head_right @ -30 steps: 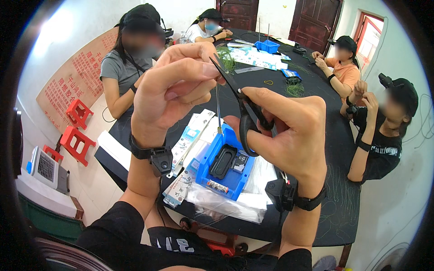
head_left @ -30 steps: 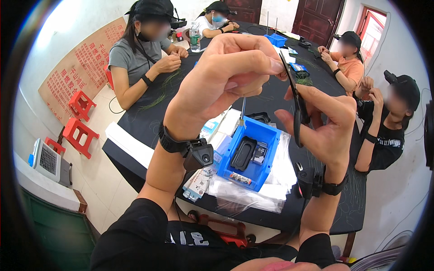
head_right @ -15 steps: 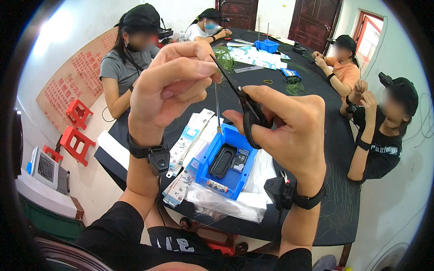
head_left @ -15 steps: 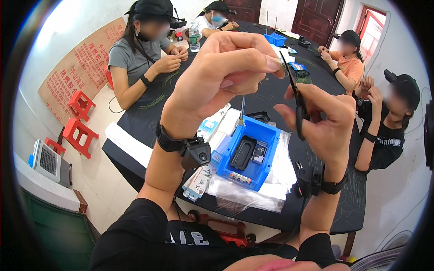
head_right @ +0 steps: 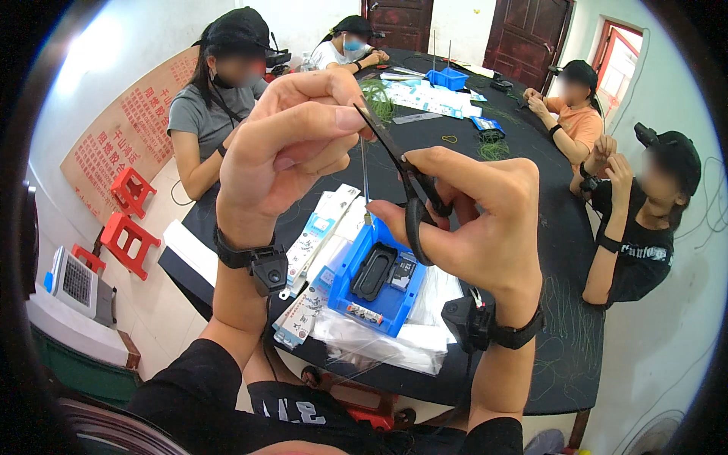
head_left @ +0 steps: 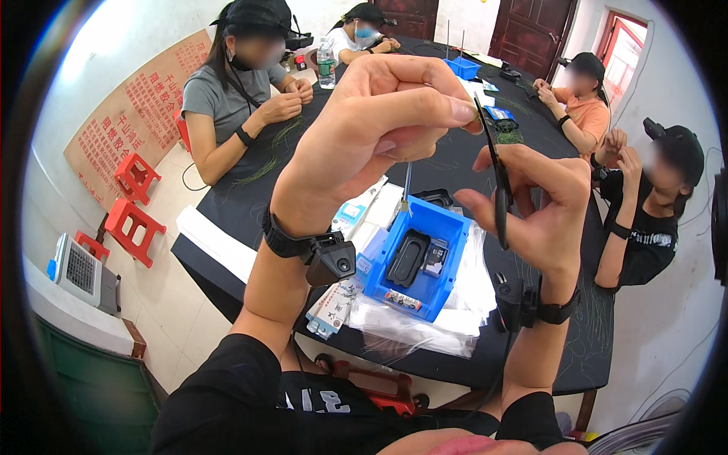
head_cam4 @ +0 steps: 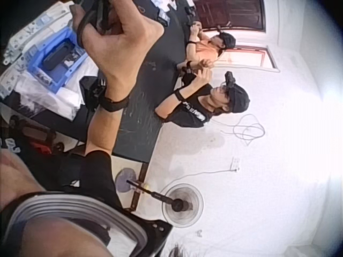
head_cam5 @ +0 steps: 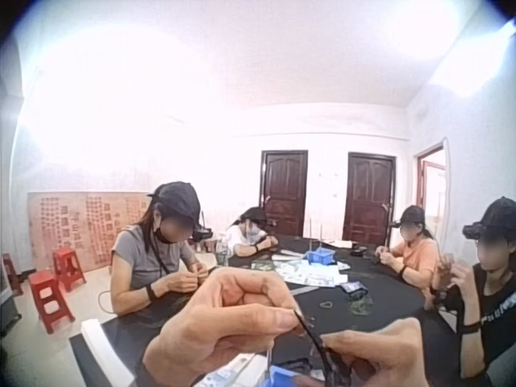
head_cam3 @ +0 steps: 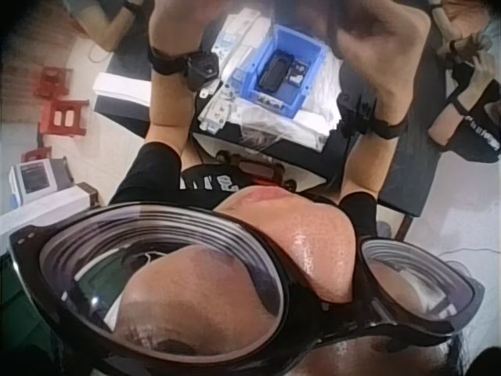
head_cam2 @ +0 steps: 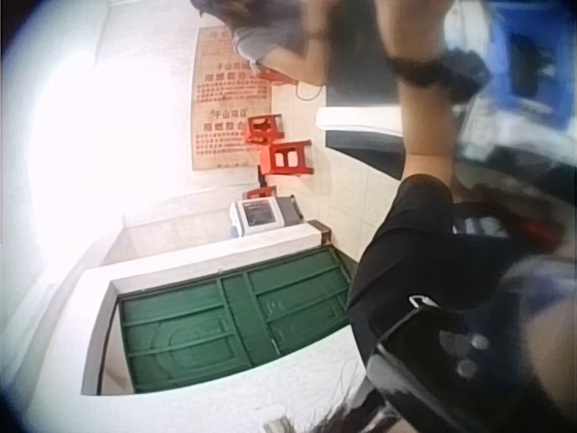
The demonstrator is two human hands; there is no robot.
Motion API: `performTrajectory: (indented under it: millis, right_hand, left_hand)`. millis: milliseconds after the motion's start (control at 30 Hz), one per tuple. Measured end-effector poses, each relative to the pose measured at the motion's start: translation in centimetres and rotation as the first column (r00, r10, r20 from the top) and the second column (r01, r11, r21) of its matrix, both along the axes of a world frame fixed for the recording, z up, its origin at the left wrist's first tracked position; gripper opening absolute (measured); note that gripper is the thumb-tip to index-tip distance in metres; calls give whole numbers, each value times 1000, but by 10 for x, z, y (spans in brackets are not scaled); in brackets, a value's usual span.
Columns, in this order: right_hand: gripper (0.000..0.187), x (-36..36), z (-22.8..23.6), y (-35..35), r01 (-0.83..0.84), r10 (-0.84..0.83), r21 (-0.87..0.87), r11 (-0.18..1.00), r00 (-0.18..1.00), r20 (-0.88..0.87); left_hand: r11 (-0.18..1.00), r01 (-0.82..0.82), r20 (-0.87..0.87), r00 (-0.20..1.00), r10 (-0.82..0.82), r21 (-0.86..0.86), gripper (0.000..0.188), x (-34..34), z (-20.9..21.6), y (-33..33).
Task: Assembling fishing rigs by attaching components like beads and lures to a wire leader using pliers and scissors.
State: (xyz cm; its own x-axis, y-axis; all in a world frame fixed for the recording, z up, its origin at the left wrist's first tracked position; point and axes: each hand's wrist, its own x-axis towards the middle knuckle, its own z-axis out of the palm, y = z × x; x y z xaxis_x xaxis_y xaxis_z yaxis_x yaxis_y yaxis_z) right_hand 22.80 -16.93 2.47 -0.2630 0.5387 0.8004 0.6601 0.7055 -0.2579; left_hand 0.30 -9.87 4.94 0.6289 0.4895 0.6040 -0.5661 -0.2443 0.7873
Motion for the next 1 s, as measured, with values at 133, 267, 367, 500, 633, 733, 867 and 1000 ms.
performTrajectory:
  millis: [133, 267, 367, 500, 633, 733, 867, 1000]
  right_hand:
    - [38, -1, 0, 0, 1, -1, 10, 1000, 1000, 1]
    - [40, -1, -1, 0, 8, -8, 15, 1000, 1000, -1]
    - [37, -2, -1, -1, 14, -14, 14, 1000, 1000, 2]
    - [31, -3, -1, 2, 1, 0, 23, 1000, 1000, -25]
    - [30, -2, -1, 2, -5, 6, 16, 1000, 999, -54]
    - [29, 1, 1, 3, -52, 57, 50, 997, 993, -107]
    - [28, 4, 2, -3, -104, 84, -64, 993, 961, -262]
    - [33, 6, 2, -1, -235, 169, -180, 955, 933, -317]
  left_hand:
    - [1000, -16, -19, 1000, 16, -21, 15, 0, 0, -1]
    - [1000, -14, -11, 1000, 14, -10, 15, 1, -1, 0]
    - [1000, -27, -8, 1000, 27, 8, 15, 1, -2, 2]
    - [999, -6, 23, 1000, 5, 38, 16, 1, -2, 3]
    - [990, -114, -42, 992, 118, 79, 13, 2, -1, 3]
    - [986, -147, -65, 986, 152, 79, 14, -1, -1, 2]
    - [983, -144, -32, 988, 149, 113, 14, -1, -1, 5]
    - [967, -169, 15, 986, 169, 192, 17, -2, 0, 3]
